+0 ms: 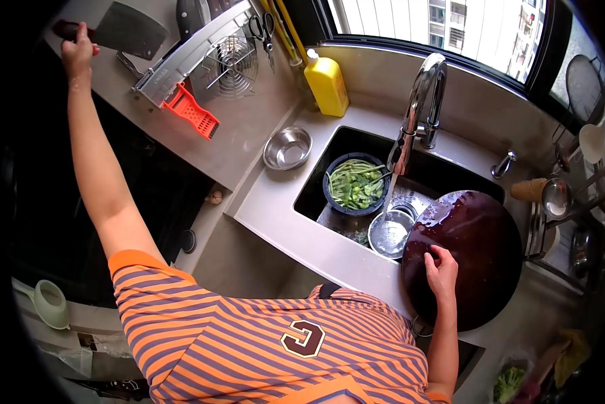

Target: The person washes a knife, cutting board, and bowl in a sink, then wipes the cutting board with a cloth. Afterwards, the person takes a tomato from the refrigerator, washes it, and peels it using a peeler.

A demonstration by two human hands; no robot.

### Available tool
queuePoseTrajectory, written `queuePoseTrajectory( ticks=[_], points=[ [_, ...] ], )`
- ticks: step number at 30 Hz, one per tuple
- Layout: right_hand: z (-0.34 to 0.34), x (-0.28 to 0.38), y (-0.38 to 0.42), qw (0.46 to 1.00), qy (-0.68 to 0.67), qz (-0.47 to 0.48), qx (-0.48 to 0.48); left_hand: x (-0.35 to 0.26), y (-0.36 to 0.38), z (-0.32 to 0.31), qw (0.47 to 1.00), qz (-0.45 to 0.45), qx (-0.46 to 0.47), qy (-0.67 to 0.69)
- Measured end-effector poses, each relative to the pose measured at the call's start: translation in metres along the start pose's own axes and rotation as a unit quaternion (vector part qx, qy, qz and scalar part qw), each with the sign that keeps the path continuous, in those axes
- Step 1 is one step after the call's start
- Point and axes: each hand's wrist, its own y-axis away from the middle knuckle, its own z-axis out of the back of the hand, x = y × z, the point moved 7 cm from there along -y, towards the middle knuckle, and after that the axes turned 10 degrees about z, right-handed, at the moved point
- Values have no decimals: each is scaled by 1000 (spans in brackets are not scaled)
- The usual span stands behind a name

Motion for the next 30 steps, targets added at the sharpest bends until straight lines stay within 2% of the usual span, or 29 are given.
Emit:
queuePoseTrajectory(
  ticks=[4,8,9,15,18,20,21,22,23,24,26,28,29,30],
  points=[
    [4,-7,11,1000,2,-23,8,2,23,-17,999,-13,2,-29],
    [12,-8,19,1000,2,-2,-13,10,23,-27,999,-10,3,-50],
    [14,-9,22,1000,6,-3,-12,12,22,-29,999,-19,15,-41],
    [16,-20,29,998,-32,-46,-14,47,48,-51,984,82,154,-31],
    [12,-25,26,998,-48,-33,-14,79,69,-69,969,126,204,-55],
    [15,-8,26,999,-34,-28,-19,103,71,-88,958,98,229,-144],
    [20,2,26,999,-11,3,-35,145,37,-106,944,-66,164,-278],
    [24,8,28,999,-1,7,-50,139,57,-105,923,23,215,-318],
    [25,-4,34,997,-25,-33,-57,157,41,-106,943,-42,165,-287],
    [31,-8,38,996,-16,-24,-83,170,31,-106,939,-49,141,-309],
    [47,-9,49,991,-29,-68,-115,159,33,-99,912,-72,85,-395],
    [65,-22,66,984,-2,-66,-164,140,44,-87,890,-90,25,-446],
    [78,-31,75,975,38,-40,-216,138,43,-80,893,-171,-77,-408],
    [90,-37,86,960,82,-15,-268,116,68,-72,896,-228,-117,-363]
  ],
)
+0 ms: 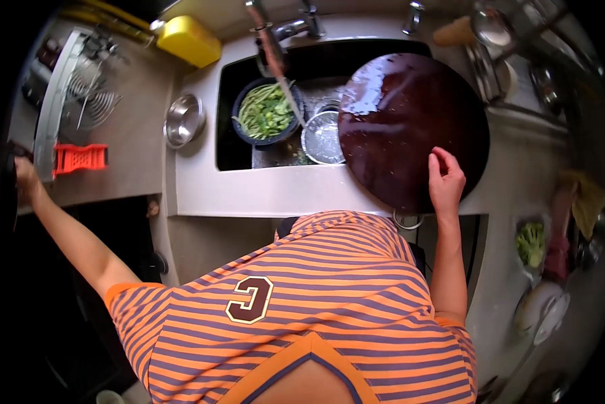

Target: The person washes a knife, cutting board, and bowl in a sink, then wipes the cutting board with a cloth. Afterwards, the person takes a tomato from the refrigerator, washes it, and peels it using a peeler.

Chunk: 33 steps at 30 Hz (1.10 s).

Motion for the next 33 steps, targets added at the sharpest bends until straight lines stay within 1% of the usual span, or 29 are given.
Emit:
queuePoseTrajectory(
  ticks=[1,2,3,4,5,6,7,8,9,10,11,12,13,14,16,18,19,20,22,23,24,25,26,27,28,30,31,32,33],
  points=[
    [18,-4,2,996,70,-41,-29,-17,13,29,997,-35,-66,34],
    [32,-11,5,990,108,-85,-38,-58,40,73,988,-52,-43,140],
    [44,-20,8,974,213,-35,-64,-99,68,118,967,-69,-18,243],
    [50,-35,17,945,315,15,-84,-138,116,121,897,-51,110,424],
    [50,-59,28,929,364,-26,-57,-176,167,124,736,12,229,637],
    [49,-78,37,910,408,-64,-30,-213,219,129,580,98,299,751],
    [43,-88,43,927,361,-94,-38,-265,259,185,736,-4,328,592],
    [40,-82,41,919,373,-127,-19,-303,316,187,690,-8,476,545],
    [32,-72,39,896,424,-132,-1,-333,398,185,438,222,654,575],
    [23,-62,36,871,472,-135,19,-360,464,190,326,313,718,529],
    [6,-53,32,872,473,-113,59,-385,526,198,191,392,780,449],
    [-15,-38,29,883,455,-97,59,-406,581,205,58,503,751,423],
    [-44,-9,21,885,448,-72,102,-425,587,222,35,520,744,419],
    [-74,17,13,910,399,-36,108,-441,590,237,10,537,735,414],
    [-138,58,2,943,322,39,78,-471,579,250,-48,568,726,385],
    [-212,85,0,945,243,192,108,-482,561,246,-9,504,778,375],
    [-228,109,-13,944,131,205,222,-487,556,234,47,480,783,392],
    [-253,97,-14,945,50,198,256,-492,552,220,100,455,786,407],
    [-209,86,-46,966,-145,180,114,-496,567,190,96,358,797,477],
    [-160,81,-59,975,-49,215,32,-487,552,197,139,320,779,520],
    [-115,59,-65,985,103,137,14,-471,534,205,182,282,756,562],
    [-73,32,-70,971,206,123,-16,-462,547,204,196,266,773,542],
    [-36,-9,-66,923,351,135,-84,-456,566,203,210,253,787,522],
    [3,-48,-65,931,361,12,-57,-445,577,206,258,235,800,488],
    [18,-105,-47,875,475,-65,-70,-434,586,209,305,215,811,450],
    [5,-102,-59,868,482,-116,-26,-421,603,222,283,259,809,445],
    [-20,-74,-74,884,463,-57,-12,-418,603,235,252,300,824,408],
    [-58,-41,-86,899,439,2,1,-416,620,229,246,301,846,365],
    [-104,-21,-91,926,370,42,66,-420,615,238,207,347,830,385]
  ],
)
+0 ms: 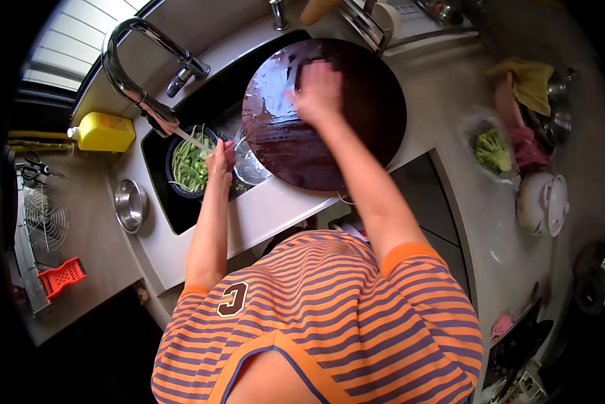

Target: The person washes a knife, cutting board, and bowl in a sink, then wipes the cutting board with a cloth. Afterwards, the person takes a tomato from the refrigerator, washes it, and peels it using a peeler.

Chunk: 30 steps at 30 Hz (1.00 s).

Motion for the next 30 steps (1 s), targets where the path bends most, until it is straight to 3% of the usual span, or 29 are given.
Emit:
queuePoseTrajectory(
  ticks=[1,2,3,5,7,9,10,12,14,15,17,18,20,21,23,25,27,28,29,30],
  points=[
    [-6,49,-6,997,-57,48,0,-2,7,-7,998,1,18,63],
    [-21,99,-4,988,-81,113,-64,4,-7,-7,995,29,31,92],
    [-37,144,-7,978,-127,166,17,8,-13,-8,984,35,74,158],
    [-70,203,-13,937,-305,163,53,2,-21,-5,963,36,136,229],
    [-92,224,-25,837,-526,-62,139,-8,-14,4,951,50,153,262],
    [-117,252,-9,653,-613,-299,328,-19,1,12,946,65,139,284],
    [-114,261,-23,728,-597,-176,288,-29,14,13,934,61,174,306],
    [-94,244,-32,826,-484,-40,286,-38,9,10,937,79,173,292],
    [-62,214,-27,871,-423,70,241,-51,19,-4,936,83,203,276],
    [-50,197,-25,877,-423,113,195,-44,-4,-12,893,111,338,277],
    [-14,147,-17,908,-390,154,7,-59,21,-35,956,100,204,186],
    [9,112,-10,913,-393,106,-25,-68,36,-50,972,71,190,120],
    [39,38,10,957,-254,68,-119,-66,36,-79,985,15,171,-16],
    [48,1,23,974,-181,39,-128,-68,41,-101,970,0,233,-63],
    [65,-63,56,992,-29,-21,-125,-73,35,-124,970,-138,151,-132],
    [76,-113,90,988,-14,-112,-102,-77,19,-121,954,-200,43,-218],
    [74,-153,131,969,89,-194,-122,-80,24,-125,959,-121,158,-203],
    [58,-180,154,942,-72,-308,-115,-80,12,-124,959,-137,143,-203],
    [40,-193,175,876,-228,-412,-101,-77,2,-125,958,-152,129,-206],
    [41,-187,178,871,-246,-416,-92,-79,3,-122,959,-174,105,-195]
  ],
)
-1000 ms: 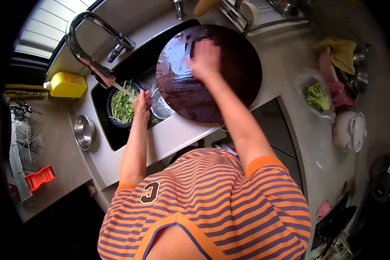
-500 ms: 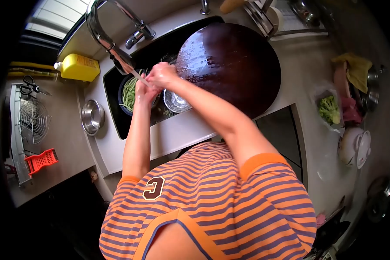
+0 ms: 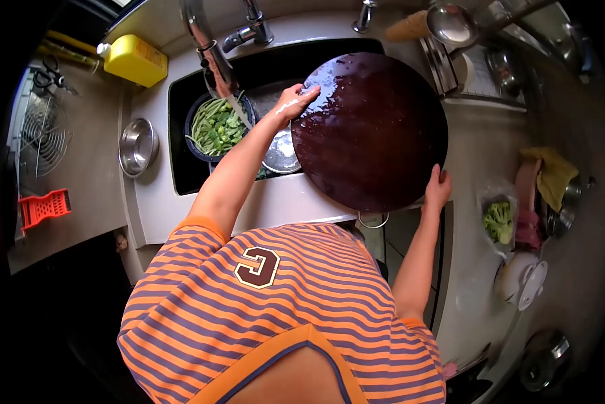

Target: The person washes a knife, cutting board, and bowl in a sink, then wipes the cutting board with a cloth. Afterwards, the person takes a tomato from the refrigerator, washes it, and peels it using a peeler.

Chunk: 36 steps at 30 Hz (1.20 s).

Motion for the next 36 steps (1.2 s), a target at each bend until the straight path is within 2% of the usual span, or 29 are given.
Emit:
queuePoseTrajectory(
  ticks=[1,5,6,7,9,10,11,12,13,14,15,16,17,19,20,21,23,25,29,31,32,36],
  points=[
    [-1,6,6,1000,-14,-8,12,0,-2,-4,998,16,56,25],
    [-6,30,25,993,-65,-83,58,1,-12,-2,986,23,122,113],
    [-12,18,28,975,-67,-185,104,2,-14,0,983,41,119,136],
    [-18,21,35,969,-65,-214,101,2,-17,3,979,55,116,157],
    [-27,47,49,976,-96,-159,115,3,-22,13,988,55,120,85],
    [-31,62,57,977,-113,-132,123,7,-31,24,995,15,93,14],
    [-34,81,60,975,-134,-100,143,2,-18,36,995,17,87,49],
    [-41,84,54,976,-146,-59,153,12,-25,50,998,29,64,3],
    [-46,81,56,975,-153,-28,161,-8,18,61,979,89,144,115],
    [-46,112,69,971,-145,-84,168,9,9,68,955,117,161,222],
    [-56,116,72,968,-148,-103,173,79,-67,90,980,79,105,149],
    [-79,101,70,955,-180,-125,203,45,-21,111,974,32,106,198],
    [-103,89,68,938,-212,-143,233,80,-60,144,991,13,12,135],
    [-133,110,77,931,-221,-130,258,22,25,178,987,117,-29,110],
    [-161,84,74,916,-218,-177,287,29,24,196,986,117,-47,107],
    [-172,109,88,872,-290,-207,335,36,23,215,986,116,-65,102],
    [-209,110,97,831,-339,-233,375,26,54,233,975,125,-76,165],
    [-227,126,108,801,-353,-254,412,35,67,255,975,153,-107,121],
    [-277,113,119,753,-364,-284,469,40,107,274,967,85,-126,205],
    [-283,119,127,728,-392,-291,481,31,130,273,965,83,-87,234],
    [-283,124,130,715,-409,-308,476,33,136,277,964,97,-104,225],
    [-267,132,123,721,-359,-288,519,41,154,273,945,117,-118,283]
  ],
)
